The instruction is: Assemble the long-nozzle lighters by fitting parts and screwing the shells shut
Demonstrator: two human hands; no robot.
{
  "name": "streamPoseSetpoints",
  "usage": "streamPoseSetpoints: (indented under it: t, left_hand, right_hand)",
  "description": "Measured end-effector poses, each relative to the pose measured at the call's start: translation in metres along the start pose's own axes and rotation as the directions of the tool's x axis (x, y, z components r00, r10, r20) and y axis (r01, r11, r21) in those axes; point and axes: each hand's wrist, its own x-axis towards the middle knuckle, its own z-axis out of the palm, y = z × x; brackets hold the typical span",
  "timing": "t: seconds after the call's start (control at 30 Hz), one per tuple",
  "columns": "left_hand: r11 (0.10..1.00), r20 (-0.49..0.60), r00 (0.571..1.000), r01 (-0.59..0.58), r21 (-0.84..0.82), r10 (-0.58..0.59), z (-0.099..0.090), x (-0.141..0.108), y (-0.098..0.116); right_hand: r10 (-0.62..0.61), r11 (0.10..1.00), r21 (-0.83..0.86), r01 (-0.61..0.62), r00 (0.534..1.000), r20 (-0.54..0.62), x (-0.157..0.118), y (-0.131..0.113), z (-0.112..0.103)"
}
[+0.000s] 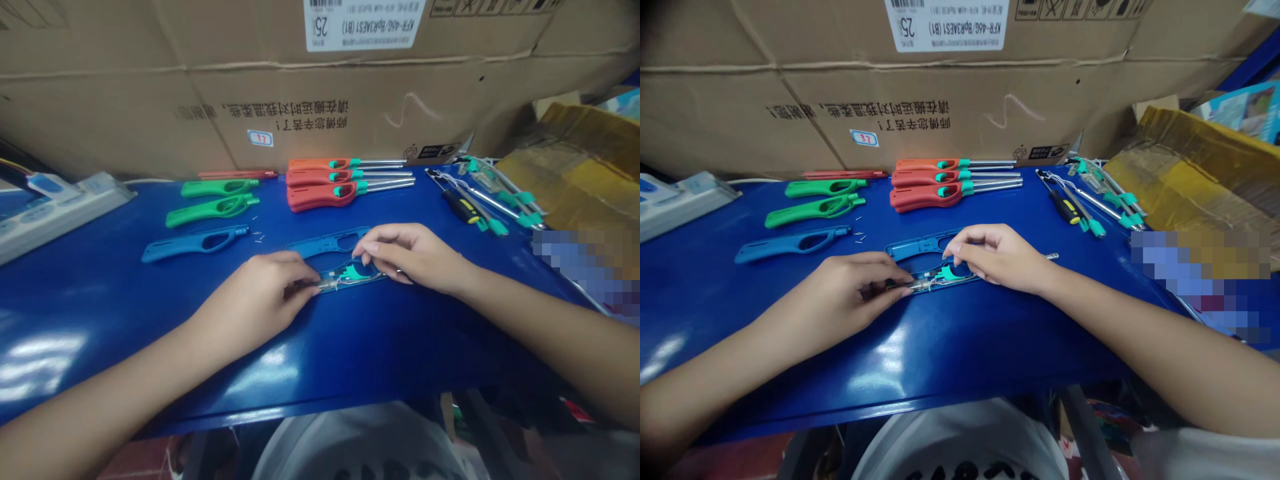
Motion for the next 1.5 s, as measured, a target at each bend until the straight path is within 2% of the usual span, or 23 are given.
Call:
streamPoseSetpoints:
  t: [0.17, 0.37, 0.5, 0.6, 0.67, 0.73, 0.8, 0.83, 0.93, 1.0, 1.1, 1.23, 1.33, 1.4, 1.5]
  left_hand:
    - [0.99, -0.005, 0.995, 0.098, -0.105, -0.099, 0.001, 0.002, -0.004]
    - [0.955, 0.137, 0.974, 0.206, -0.215, -0.179, -0.01, 0.004, -0.004]
    - [0.982, 0.093, 0.988, 0.133, -0.137, -0.121, -0.013, 0.005, -0.007]
    - [0.986, 0.074, 0.992, 0.115, -0.123, -0.107, -0.012, 0.006, -0.01]
    - [0.983, 0.078, 0.99, 0.127, -0.132, -0.117, -0.011, 0.006, -0.011]
    - [0.984, 0.087, 0.989, 0.127, -0.125, -0.117, -0.012, 0.007, -0.011]
    - [0.988, 0.095, 0.99, 0.113, -0.107, -0.103, -0.012, 0.007, -0.011]
    - [0.991, 0.097, 0.991, 0.101, -0.092, -0.092, -0.013, 0.006, -0.01]
    - [0.999, 0.084, 0.996, 0.038, -0.028, -0.036, -0.013, 0.005, -0.009]
    - [1.0, 0.07, 0.997, -0.01, 0.015, 0.009, -0.013, 0.003, -0.009]
    - [0.997, 0.063, 0.997, -0.051, 0.051, 0.048, -0.012, 0.003, -0.008]
    - [0.995, 0.06, 0.996, -0.07, 0.066, 0.066, -0.01, 0.003, -0.008]
    - [0.995, 0.055, 0.996, -0.067, 0.073, 0.063, -0.01, 0.001, -0.009]
    - [0.995, 0.052, 0.997, -0.062, 0.081, 0.058, -0.01, 0.0, -0.01]
    - [0.995, 0.027, 0.998, -0.059, 0.077, 0.057, -0.011, -0.003, -0.009]
  right_hand:
    - [-0.031, 0.998, -0.055, 0.031, 1.0, 0.006, -0.002, 0.0, 0.002]
    - [-0.112, 0.974, -0.195, 0.115, 0.993, 0.029, -0.005, 0.001, 0.004]
    - [-0.102, 0.972, -0.21, 0.108, 0.994, 0.038, -0.004, 0.005, 0.003]
    - [-0.209, 0.926, -0.317, 0.206, 0.978, 0.023, -0.005, 0.008, 0.003]
    - [-0.393, 0.806, -0.457, 0.376, 0.917, 0.061, -0.008, 0.009, 0.002]
    - [-0.55, 0.604, -0.586, 0.54, 0.815, 0.185, -0.011, 0.009, 0.001]
    - [-0.583, 0.403, -0.67, 0.624, 0.739, 0.338, -0.014, 0.008, -0.001]
    - [-0.557, 0.324, -0.698, 0.639, 0.725, 0.405, -0.014, 0.007, -0.002]
    - [-0.414, 0.197, -0.73, 0.655, 0.73, 0.543, -0.015, 0.005, -0.003]
    - [-0.336, 0.187, -0.73, 0.657, 0.741, 0.581, -0.015, 0.005, -0.002]
    - [-0.284, 0.18, -0.75, 0.637, 0.764, 0.58, -0.018, 0.005, 0.003]
    - [-0.262, 0.119, -0.797, 0.593, 0.793, 0.551, -0.023, 0.004, 0.01]
    - [-0.258, 0.115, -0.791, 0.601, 0.787, 0.56, -0.023, 0.002, 0.009]
    - [-0.294, 0.127, -0.783, 0.608, 0.777, 0.556, -0.022, 0.001, 0.004]
    - [-0.395, 0.155, -0.806, 0.571, 0.784, 0.479, -0.019, -0.002, -0.008]
